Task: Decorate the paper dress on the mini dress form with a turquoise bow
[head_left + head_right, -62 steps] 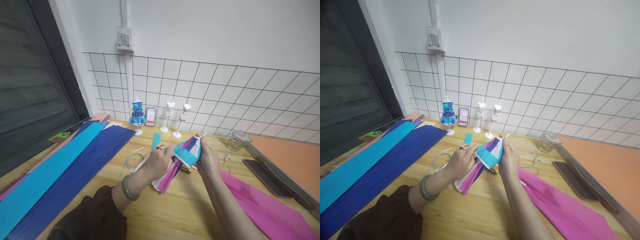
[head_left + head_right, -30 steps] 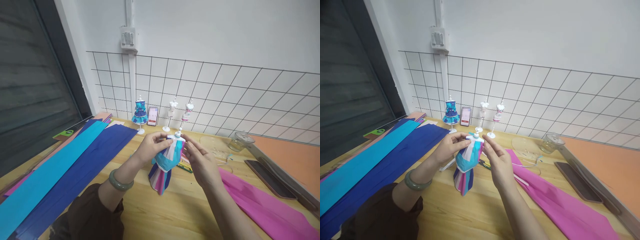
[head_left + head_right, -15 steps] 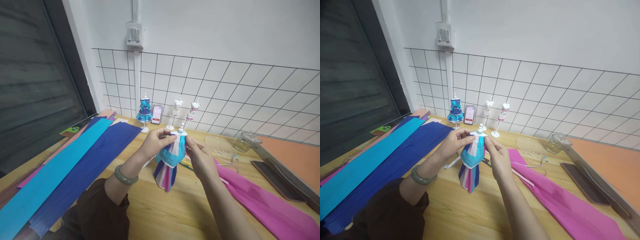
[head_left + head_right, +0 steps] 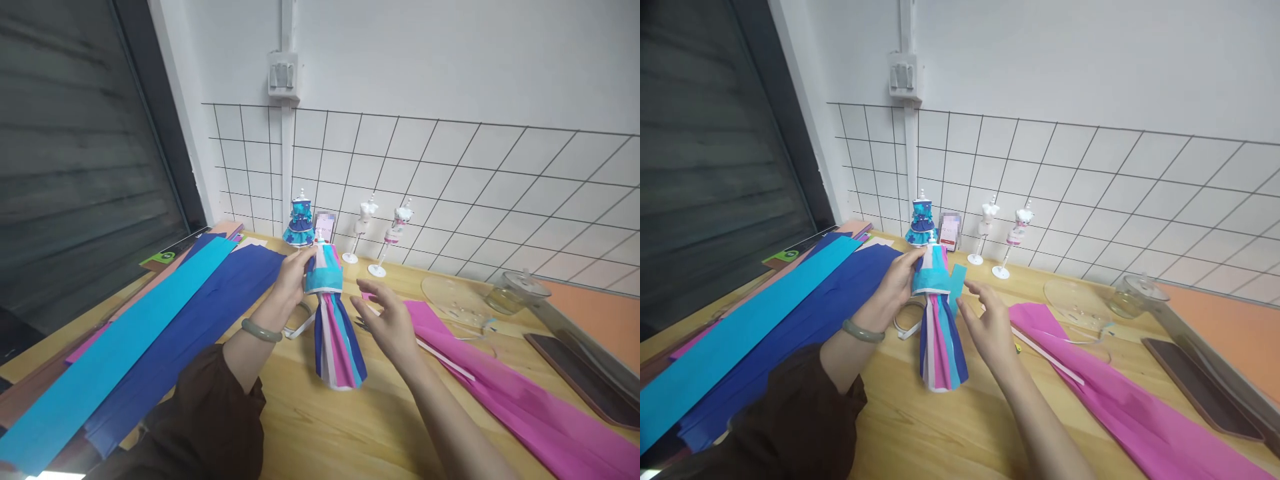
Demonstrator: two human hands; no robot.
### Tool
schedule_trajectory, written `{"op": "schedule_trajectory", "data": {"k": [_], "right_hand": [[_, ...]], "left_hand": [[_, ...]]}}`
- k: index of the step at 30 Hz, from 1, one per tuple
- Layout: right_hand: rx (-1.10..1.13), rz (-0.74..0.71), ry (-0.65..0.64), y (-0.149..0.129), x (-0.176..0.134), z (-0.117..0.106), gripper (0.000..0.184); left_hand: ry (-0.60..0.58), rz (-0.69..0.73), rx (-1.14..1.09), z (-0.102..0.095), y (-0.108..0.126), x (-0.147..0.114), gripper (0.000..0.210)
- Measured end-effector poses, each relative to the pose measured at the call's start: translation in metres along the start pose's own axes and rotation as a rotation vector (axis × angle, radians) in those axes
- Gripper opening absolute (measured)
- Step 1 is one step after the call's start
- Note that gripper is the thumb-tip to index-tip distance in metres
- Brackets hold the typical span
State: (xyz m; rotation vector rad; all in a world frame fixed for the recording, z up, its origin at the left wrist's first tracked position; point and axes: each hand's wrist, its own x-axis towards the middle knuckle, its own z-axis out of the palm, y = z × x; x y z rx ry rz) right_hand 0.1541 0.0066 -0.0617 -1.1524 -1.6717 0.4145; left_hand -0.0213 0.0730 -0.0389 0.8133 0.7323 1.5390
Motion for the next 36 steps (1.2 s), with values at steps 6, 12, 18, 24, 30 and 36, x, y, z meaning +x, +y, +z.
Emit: {"op": "schedule_trajectory", "data": {"k": [6,12,18,24,30,36], "right_hand": [[-0.506,-0.559,0.08,-0.011,-0.008,0.003,0.025],[-0.674,-0.721,0.157,-0.012,-0.011,0.006,0.024],[-0.732,-0.722,0.21,-0.004,-0.012,0.008,0.02],[-0.754,-0.714,0.205,-0.001,-0.011,0.005,0.017],[-0.742,-0.736,0.173,-0.002,-0.01,0.004,0.016],[-0.728,-0.729,0.16,-0.002,-0.011,0.009,0.021]], "left_hand": [[0.017,-0.142,-0.058,0.005,-0.01,-0.002,0.021],[0.025,-0.172,-0.053,0.018,-0.017,-0.017,0.022],[0.003,-0.179,-0.064,0.021,-0.023,-0.022,0.026],[0.047,-0.153,-0.179,0.022,-0.018,-0.02,0.027],[0.08,-0.12,-0.176,0.025,-0.014,-0.022,0.027],[0.096,-0.132,-0.13,0.027,-0.021,-0.026,0.03]]}}
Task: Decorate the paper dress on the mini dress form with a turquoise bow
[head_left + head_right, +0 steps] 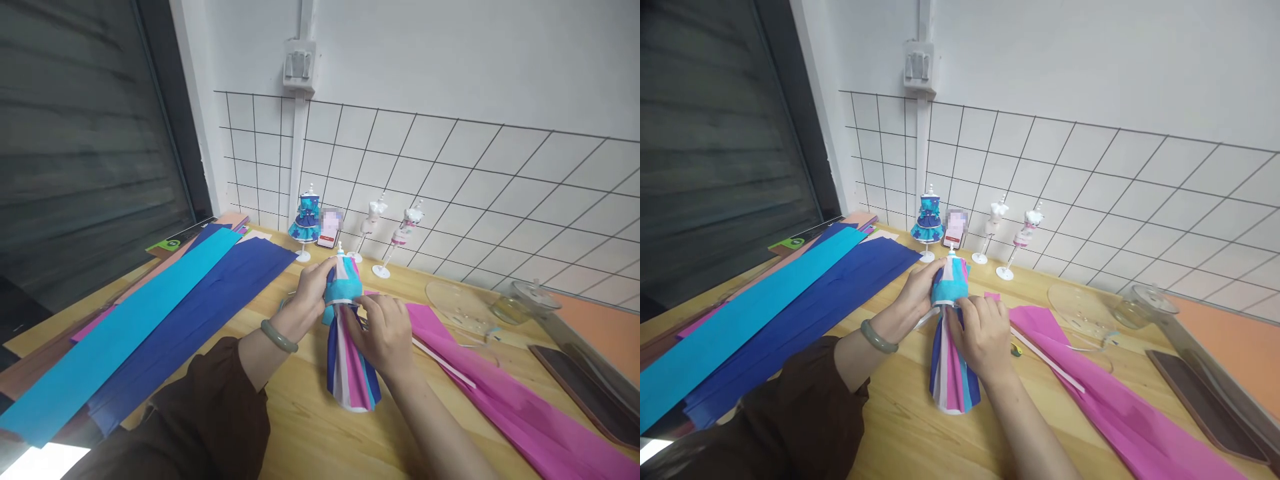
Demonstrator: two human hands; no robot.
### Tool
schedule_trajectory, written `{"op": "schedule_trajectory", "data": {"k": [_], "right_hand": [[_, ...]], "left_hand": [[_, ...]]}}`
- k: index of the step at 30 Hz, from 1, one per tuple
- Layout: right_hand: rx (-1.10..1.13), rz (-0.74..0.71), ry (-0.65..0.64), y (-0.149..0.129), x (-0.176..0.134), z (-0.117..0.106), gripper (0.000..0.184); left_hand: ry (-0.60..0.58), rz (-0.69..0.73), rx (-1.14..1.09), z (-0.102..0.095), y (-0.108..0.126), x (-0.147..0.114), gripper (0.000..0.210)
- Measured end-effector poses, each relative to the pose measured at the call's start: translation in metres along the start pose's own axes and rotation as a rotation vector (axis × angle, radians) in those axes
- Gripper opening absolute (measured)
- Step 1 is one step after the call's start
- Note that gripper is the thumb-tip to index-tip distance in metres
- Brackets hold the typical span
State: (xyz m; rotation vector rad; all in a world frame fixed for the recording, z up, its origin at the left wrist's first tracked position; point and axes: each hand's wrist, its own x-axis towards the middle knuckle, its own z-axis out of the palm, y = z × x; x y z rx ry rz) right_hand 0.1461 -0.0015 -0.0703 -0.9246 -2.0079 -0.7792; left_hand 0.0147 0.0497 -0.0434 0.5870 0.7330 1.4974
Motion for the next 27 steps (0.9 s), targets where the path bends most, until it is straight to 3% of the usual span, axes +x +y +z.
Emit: {"op": "schedule_trajectory", "data": {"k": [6,20,27], "right_hand": [[-0.026,-0.025,0.019,0.004,-0.003,-0.001,0.022],[0.095,-0.057,0.07,0.016,-0.012,0.004,0.024],[0.308,-0.035,0.096,0.014,-0.01,0.003,0.036]], "left_hand": [[-0.029,-0.016,0.022,0.0,-0.002,-0.002,0.03],[-0.072,0.11,0.15,-0.001,0.005,-0.004,0.03],[-0.127,0.113,0.135,0.002,0.024,-0.01,0.02]]}}
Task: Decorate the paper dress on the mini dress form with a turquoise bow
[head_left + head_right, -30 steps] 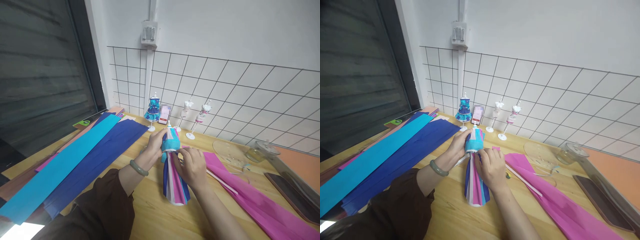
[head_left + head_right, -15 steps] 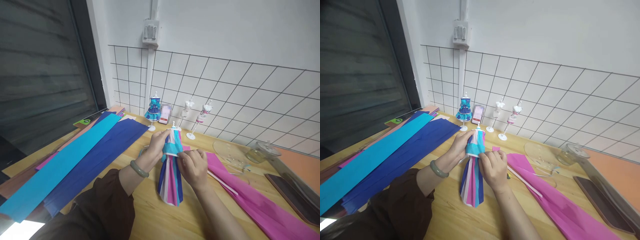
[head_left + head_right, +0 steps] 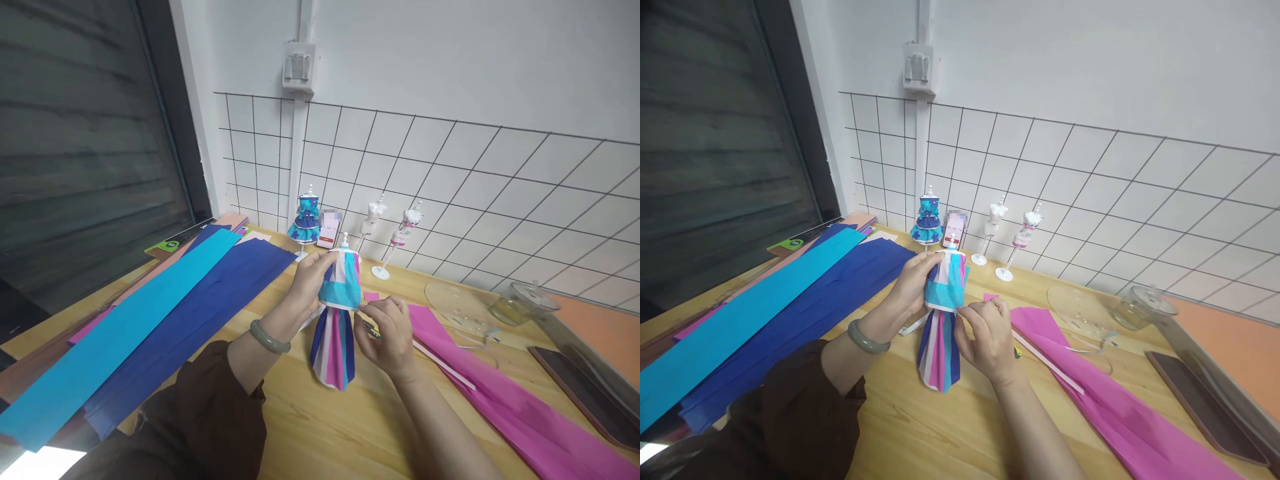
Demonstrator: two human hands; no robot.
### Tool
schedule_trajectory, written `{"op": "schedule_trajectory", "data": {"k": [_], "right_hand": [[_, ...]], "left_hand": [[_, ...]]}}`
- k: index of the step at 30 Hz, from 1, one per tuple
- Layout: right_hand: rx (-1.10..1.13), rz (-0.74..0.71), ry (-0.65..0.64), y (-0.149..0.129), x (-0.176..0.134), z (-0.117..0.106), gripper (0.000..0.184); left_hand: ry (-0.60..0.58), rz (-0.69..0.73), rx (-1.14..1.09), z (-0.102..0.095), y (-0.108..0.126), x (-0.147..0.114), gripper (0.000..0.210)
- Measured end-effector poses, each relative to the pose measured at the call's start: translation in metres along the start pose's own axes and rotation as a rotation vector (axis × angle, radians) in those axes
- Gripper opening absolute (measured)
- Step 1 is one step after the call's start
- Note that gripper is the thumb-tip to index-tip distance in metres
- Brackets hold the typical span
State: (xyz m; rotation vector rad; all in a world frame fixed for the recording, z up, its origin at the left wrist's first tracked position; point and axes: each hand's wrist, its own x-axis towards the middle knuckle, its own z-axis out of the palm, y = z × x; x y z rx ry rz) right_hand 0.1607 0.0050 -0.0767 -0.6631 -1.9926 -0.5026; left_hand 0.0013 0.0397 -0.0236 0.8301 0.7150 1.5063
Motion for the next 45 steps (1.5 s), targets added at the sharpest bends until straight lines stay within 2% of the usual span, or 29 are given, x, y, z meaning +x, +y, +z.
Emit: {"op": "schedule_trajectory", "data": {"k": [3,6,9,12,15,20,26,33,39,45], "right_hand": [[0.136,0.173,0.075,-0.004,0.003,-0.002,0.031],[0.288,0.532,0.135,-0.009,0.012,-0.005,0.025],[0.557,0.896,0.082,-0.011,0.024,-0.012,0.036],[0.848,1.08,0.005,-0.011,0.033,-0.019,0.04],[1.003,1.117,-0.04,-0.011,0.036,-0.024,0.039],[1.092,1.167,-0.105,-0.015,0.035,-0.024,0.044],[1.028,1.15,-0.091,-0.017,0.04,-0.027,0.044],[0.993,1.212,-0.044,-0.01,0.04,-0.03,0.041],[1.028,1.224,-0.055,-0.003,0.036,-0.03,0.039],[1.026,1.229,-0.033,-0.001,0.036,-0.029,0.037]], "left_hand": [[-0.068,0.024,0.036,-0.001,0.005,-0.002,0.022],[-0.115,0.017,0.046,0.001,0.005,-0.005,0.023],[-0.193,-0.012,0.048,0.006,0.004,-0.01,0.022],[-0.265,-0.012,0.074,0.009,0.002,-0.015,0.022],[-0.316,-0.003,0.095,0.01,0.001,-0.018,0.021],[-0.329,0.04,0.126,0.009,-0.001,-0.019,0.018],[-0.312,0.045,0.217,0.008,0.001,-0.017,0.019],[-0.415,-0.006,0.25,0.003,0.003,-0.013,0.038],[-0.577,-0.011,0.391,0.003,0.004,-0.015,0.041],[-0.567,-0.009,0.371,0.004,0.004,-0.017,0.04]]}}
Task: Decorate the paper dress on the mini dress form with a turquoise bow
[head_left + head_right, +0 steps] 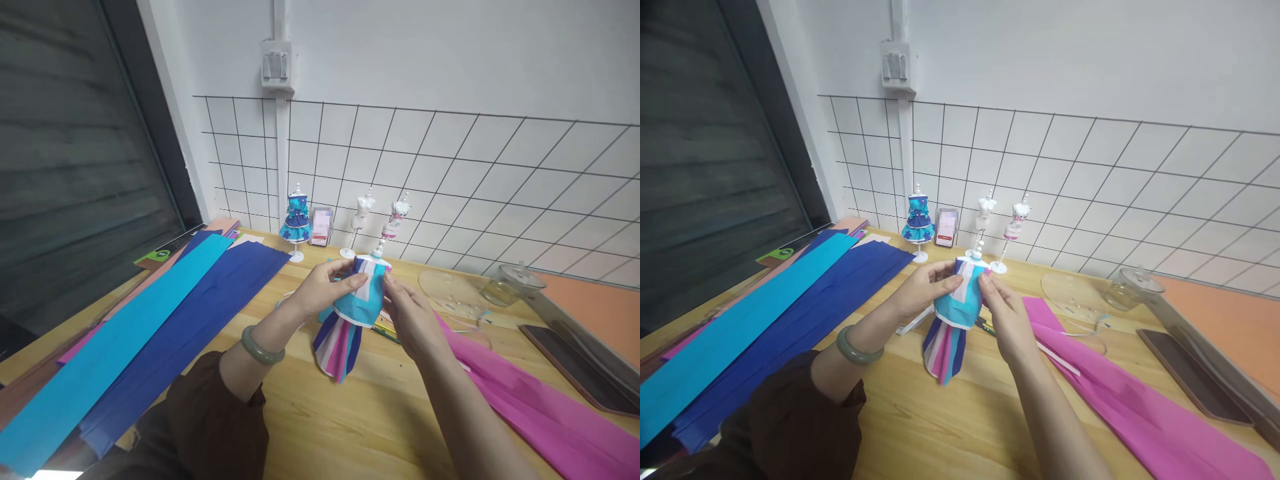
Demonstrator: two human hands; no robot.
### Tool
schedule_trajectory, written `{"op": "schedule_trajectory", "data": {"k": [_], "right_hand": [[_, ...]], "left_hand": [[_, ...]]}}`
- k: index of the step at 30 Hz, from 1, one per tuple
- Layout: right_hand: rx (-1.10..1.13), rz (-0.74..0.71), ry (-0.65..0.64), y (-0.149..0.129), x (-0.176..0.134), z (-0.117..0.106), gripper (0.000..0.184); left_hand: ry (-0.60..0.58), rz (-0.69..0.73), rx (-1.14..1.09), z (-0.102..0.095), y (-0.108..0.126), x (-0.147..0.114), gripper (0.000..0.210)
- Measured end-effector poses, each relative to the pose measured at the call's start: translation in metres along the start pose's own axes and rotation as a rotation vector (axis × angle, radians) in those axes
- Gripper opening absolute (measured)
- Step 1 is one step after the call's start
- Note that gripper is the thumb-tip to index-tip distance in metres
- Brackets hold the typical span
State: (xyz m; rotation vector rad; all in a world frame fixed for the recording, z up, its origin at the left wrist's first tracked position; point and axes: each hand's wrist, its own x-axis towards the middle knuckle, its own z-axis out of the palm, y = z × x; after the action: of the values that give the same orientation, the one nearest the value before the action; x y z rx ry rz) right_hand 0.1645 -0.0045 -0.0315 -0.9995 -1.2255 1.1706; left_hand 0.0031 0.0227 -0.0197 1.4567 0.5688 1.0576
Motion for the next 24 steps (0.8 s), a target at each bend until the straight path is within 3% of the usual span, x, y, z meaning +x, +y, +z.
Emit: {"op": "schedule_trajectory", "data": {"k": [11,24], "right_hand": [[-0.052,0.009,-0.009,-0.0021,-0.0038,0.0029,0.036],[-0.007,-0.007,-0.037,0.002,-0.0009,-0.0012,0.043]], "left_hand": [[0.053,-0.005,-0.083,0.0012,-0.0011,-0.0006,0.035],[-0.051,0.026,-0.031,-0.0001,-0.0041,0.0017,0.04]]}}
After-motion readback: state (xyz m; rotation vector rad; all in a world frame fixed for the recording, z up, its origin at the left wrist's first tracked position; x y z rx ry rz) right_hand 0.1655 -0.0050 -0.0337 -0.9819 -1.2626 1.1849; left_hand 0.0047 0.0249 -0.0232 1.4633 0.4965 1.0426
